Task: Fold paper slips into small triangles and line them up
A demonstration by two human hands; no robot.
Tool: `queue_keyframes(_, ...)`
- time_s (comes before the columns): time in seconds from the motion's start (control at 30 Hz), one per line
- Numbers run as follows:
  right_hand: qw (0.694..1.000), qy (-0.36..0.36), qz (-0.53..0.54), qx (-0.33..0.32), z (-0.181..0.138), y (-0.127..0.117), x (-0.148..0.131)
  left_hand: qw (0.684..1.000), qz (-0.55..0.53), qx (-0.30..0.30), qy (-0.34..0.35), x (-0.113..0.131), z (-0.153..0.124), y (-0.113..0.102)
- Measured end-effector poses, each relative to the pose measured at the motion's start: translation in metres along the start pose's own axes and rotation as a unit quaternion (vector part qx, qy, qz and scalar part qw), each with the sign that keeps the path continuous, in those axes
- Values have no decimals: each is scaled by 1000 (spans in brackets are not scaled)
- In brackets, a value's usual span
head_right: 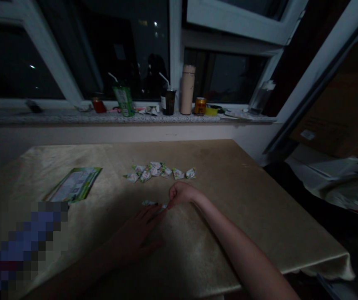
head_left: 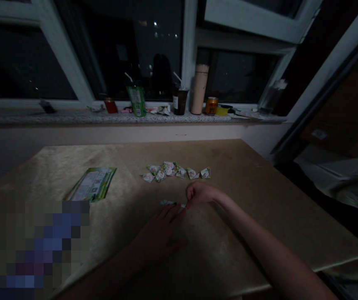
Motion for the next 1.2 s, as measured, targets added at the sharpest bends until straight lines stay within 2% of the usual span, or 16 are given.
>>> queue_keyframes(0.17, 1000, 11, 4, -1, -1, 0, -3, 1000, 9, -20, -10, -1, 0, 2)
queue_keyframes(0.33, 1000, 7, 27, 10, -3, 0, -3, 1000, 9, -7, -7, 1, 0, 1)
queue_keyframes(0.67, 988, -47, 143, -33, -13, -3, 0, 1000, 17, -14, -14, -1, -2, 4)
queue_keyframes(1.03, 995, -44, 87, 37, -14, -1, 2, 1000, -2, -21, -13, -2, -3, 4)
queue_keyframes(1.2, 998, -16, 58, 34, -10, -1, 3, 1000, -12, -22, -12, -2, -2, 3)
Point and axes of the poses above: each hand's wrist, its own z-axis towards the middle knuckle, its own y-axis out of the palm, x = y × z, the point moved 6 cm from there along z, towards the middle knuckle, and after that the axes turned 10 degrees about x, right-handed, at the moved point
